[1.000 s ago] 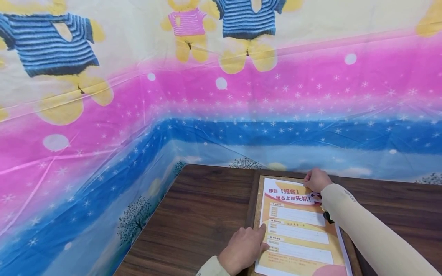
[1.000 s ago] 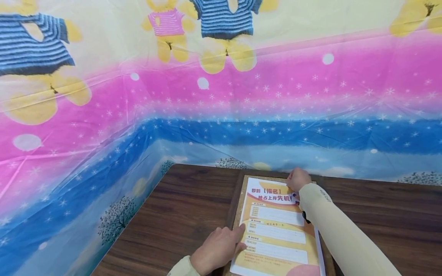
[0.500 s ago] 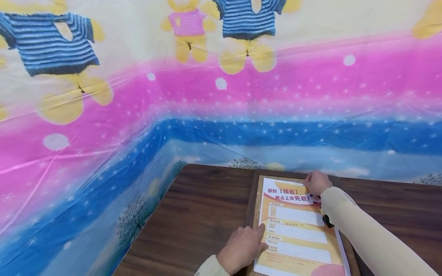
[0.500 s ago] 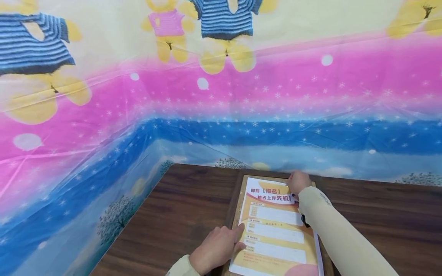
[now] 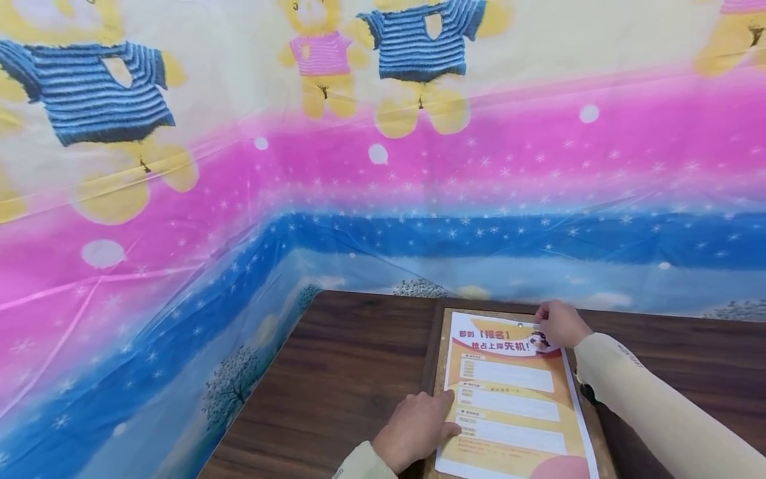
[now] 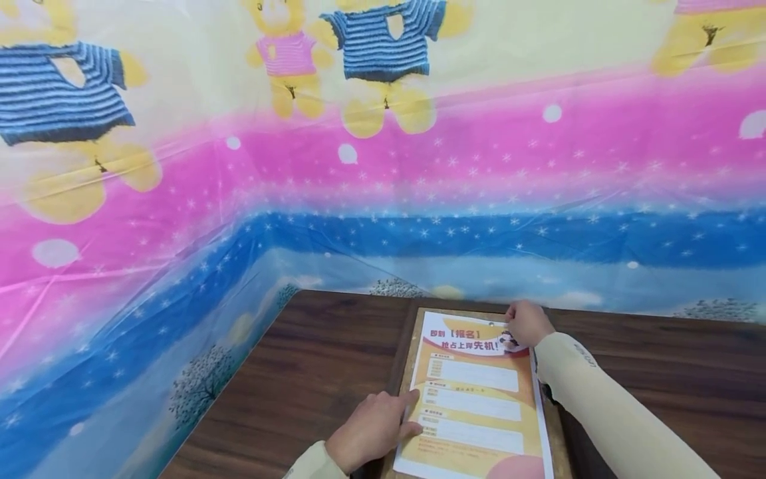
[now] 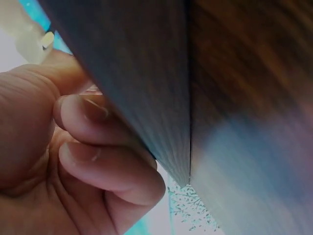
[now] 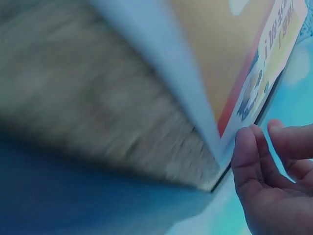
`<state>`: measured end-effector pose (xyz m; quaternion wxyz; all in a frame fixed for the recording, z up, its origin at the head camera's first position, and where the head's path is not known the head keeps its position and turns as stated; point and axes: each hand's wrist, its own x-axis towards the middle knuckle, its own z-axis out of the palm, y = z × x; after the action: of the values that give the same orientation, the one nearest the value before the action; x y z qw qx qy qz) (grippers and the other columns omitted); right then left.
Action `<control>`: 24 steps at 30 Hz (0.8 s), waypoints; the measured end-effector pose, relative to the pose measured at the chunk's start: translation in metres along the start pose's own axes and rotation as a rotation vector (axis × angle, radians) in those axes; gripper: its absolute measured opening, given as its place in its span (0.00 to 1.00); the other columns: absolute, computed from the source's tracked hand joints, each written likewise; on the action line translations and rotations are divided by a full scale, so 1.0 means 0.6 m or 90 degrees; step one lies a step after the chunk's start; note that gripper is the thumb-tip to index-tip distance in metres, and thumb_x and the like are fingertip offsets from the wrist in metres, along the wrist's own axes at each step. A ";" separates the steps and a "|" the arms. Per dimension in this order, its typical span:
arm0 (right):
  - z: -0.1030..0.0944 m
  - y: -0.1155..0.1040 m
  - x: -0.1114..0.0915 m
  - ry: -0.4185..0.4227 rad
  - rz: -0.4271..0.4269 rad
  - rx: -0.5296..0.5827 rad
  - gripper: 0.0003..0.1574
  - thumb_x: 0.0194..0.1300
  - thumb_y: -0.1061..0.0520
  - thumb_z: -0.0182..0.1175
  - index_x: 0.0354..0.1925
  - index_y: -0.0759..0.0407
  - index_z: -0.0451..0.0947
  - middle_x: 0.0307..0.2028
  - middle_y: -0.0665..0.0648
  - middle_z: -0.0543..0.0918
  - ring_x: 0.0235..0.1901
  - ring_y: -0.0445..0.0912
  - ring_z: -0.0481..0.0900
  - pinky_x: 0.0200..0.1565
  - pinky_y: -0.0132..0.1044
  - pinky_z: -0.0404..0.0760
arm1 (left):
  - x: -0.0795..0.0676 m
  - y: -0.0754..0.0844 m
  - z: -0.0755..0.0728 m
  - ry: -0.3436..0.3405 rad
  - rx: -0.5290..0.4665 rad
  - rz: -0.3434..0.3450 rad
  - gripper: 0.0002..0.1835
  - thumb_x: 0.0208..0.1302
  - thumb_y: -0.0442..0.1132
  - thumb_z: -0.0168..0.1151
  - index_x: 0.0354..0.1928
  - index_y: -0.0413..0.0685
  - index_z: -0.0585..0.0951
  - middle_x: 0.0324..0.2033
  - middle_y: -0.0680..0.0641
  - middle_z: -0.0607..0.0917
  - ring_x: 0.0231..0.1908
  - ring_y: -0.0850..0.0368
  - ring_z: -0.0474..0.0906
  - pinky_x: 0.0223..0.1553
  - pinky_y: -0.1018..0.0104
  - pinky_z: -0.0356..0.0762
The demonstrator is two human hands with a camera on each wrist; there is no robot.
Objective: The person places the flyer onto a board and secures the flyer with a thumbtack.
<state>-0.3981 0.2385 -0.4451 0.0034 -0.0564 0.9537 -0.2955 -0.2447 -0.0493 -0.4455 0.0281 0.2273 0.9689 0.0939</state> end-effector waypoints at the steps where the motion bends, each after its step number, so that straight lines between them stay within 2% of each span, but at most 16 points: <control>1: -0.002 0.001 -0.004 0.009 -0.007 -0.007 0.04 0.60 0.63 0.49 0.32 0.63 0.71 0.27 0.58 0.72 0.27 0.48 0.70 0.26 0.38 0.68 | 0.001 -0.002 0.000 -0.004 -0.005 0.000 0.16 0.50 0.55 0.58 0.36 0.55 0.72 0.19 0.50 0.78 0.20 0.55 0.75 0.19 0.63 0.68; 5: -0.004 -0.010 -0.024 0.045 -0.055 -0.032 0.07 0.60 0.64 0.49 0.36 0.64 0.72 0.31 0.59 0.73 0.29 0.49 0.70 0.30 0.42 0.70 | 0.005 -0.013 -0.005 -0.018 -0.026 0.003 0.24 0.49 0.58 0.57 0.46 0.56 0.73 0.27 0.49 0.81 0.26 0.52 0.77 0.24 0.62 0.70; 7: -0.001 -0.019 -0.034 0.060 -0.072 -0.043 0.09 0.60 0.62 0.49 0.40 0.62 0.72 0.36 0.59 0.74 0.34 0.50 0.71 0.34 0.46 0.71 | 0.011 -0.017 -0.010 -0.003 -0.028 0.011 0.28 0.50 0.58 0.57 0.52 0.55 0.71 0.27 0.49 0.81 0.26 0.53 0.77 0.25 0.62 0.71; 11: 0.010 -0.036 -0.055 0.083 -0.114 -0.071 0.17 0.60 0.58 0.51 0.48 0.60 0.70 0.50 0.62 0.69 0.49 0.55 0.65 0.45 0.54 0.64 | 0.033 -0.018 -0.024 0.089 0.022 0.046 0.28 0.53 0.56 0.56 0.54 0.52 0.70 0.27 0.49 0.76 0.26 0.57 0.71 0.21 0.66 0.67; 13: 0.010 -0.043 -0.065 0.095 -0.133 -0.083 0.19 0.60 0.56 0.52 0.51 0.59 0.69 0.55 0.61 0.64 0.55 0.57 0.58 0.49 0.56 0.59 | 0.051 -0.015 -0.032 0.141 0.070 0.059 0.28 0.54 0.56 0.54 0.55 0.51 0.69 0.33 0.49 0.74 0.29 0.58 0.67 0.22 0.68 0.65; 15: 0.009 -0.049 -0.074 0.110 -0.151 -0.097 0.21 0.60 0.55 0.52 0.52 0.57 0.68 0.58 0.59 0.62 0.58 0.56 0.54 0.51 0.56 0.56 | 0.069 -0.015 -0.039 0.172 0.112 0.066 0.29 0.56 0.56 0.52 0.57 0.52 0.67 0.34 0.48 0.71 0.31 0.58 0.64 0.23 0.68 0.63; 19: 0.006 -0.063 -0.085 0.128 -0.197 -0.124 0.25 0.59 0.54 0.54 0.56 0.55 0.66 0.59 0.58 0.60 0.60 0.56 0.50 0.52 0.56 0.53 | 0.104 -0.027 -0.045 0.189 0.162 0.020 0.32 0.58 0.60 0.45 0.62 0.55 0.59 0.49 0.47 0.70 0.43 0.54 0.64 0.36 0.59 0.65; 22: 0.010 -0.070 -0.091 0.134 -0.220 -0.143 0.30 0.58 0.53 0.54 0.59 0.55 0.61 0.61 0.59 0.57 0.61 0.57 0.46 0.52 0.57 0.51 | 0.122 -0.041 -0.044 0.168 0.145 -0.030 0.33 0.60 0.61 0.37 0.65 0.56 0.52 0.59 0.47 0.61 0.55 0.50 0.57 0.47 0.50 0.59; 24: 0.014 -0.072 -0.094 0.139 -0.219 -0.159 0.32 0.58 0.52 0.55 0.60 0.53 0.59 0.62 0.60 0.53 0.62 0.57 0.41 0.52 0.58 0.49 | 0.129 -0.049 -0.042 0.147 0.119 -0.058 0.33 0.61 0.62 0.33 0.66 0.57 0.47 0.63 0.48 0.54 0.60 0.48 0.50 0.51 0.45 0.52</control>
<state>-0.3374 0.2046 -0.4293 -0.1574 -0.1855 0.9538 -0.1761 -0.3290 -0.0450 -0.4275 -0.1009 0.1721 0.9795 0.0271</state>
